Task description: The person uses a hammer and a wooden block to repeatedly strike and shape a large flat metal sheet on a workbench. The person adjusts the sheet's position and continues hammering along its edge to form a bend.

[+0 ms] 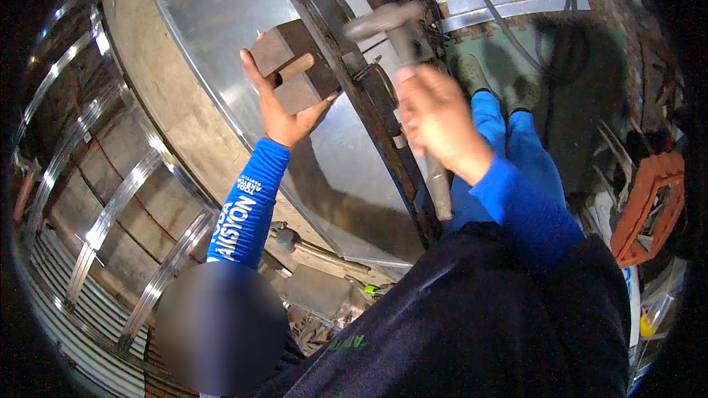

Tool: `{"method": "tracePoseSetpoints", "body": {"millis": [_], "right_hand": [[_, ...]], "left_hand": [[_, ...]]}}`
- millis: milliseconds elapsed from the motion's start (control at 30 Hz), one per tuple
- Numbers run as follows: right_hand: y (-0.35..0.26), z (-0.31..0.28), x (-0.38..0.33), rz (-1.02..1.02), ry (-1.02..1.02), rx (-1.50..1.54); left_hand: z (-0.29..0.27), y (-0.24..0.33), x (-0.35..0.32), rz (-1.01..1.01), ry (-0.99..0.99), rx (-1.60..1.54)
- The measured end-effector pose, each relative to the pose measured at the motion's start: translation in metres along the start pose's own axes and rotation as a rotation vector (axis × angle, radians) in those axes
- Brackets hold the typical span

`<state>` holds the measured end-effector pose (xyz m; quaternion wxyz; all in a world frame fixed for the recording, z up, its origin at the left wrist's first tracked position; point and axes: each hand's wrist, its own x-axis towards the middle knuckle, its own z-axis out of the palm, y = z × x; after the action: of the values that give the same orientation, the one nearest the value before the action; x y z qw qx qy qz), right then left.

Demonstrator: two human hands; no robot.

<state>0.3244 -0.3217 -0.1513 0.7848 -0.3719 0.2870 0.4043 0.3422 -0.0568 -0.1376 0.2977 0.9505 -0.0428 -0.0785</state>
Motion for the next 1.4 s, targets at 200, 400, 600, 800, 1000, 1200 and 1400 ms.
{"method": "tracePoseSetpoints", "body": {"millis": [200, 400, 600, 800, 1000, 1200, 1400], "right_hand": [[0.004, 0.0, 0.014, -0.218, 0.331, 0.309], [-0.005, 0.002, 0.013, -0.144, 0.067, -0.204], [-0.023, -0.029, 0.011, -0.145, 0.213, 0.173], [-0.026, -0.028, 0.006, -0.099, 0.105, 0.173], [-0.004, -0.024, 0.024, -0.222, 0.336, 0.394], [-0.009, -0.012, 0.008, -0.099, -0.014, 0.029], [-0.001, -0.009, 0.021, -0.227, 0.298, 0.303]], "left_hand": [[-0.001, 0.004, 0.005, 0.048, -0.032, 0.134], [-0.004, 0.005, 0.001, 0.004, -0.036, 0.102], [0.008, 0.012, 0.003, 0.117, 0.02, 0.048], [0.011, 0.015, 0.007, 0.011, -0.005, 0.006], [0.009, 0.02, 0.011, 0.076, -0.026, 0.12], [0.01, 0.006, 0.006, 0.021, -0.001, 0.043], [0.011, 0.016, 0.012, 0.035, -0.024, 0.076]]}}
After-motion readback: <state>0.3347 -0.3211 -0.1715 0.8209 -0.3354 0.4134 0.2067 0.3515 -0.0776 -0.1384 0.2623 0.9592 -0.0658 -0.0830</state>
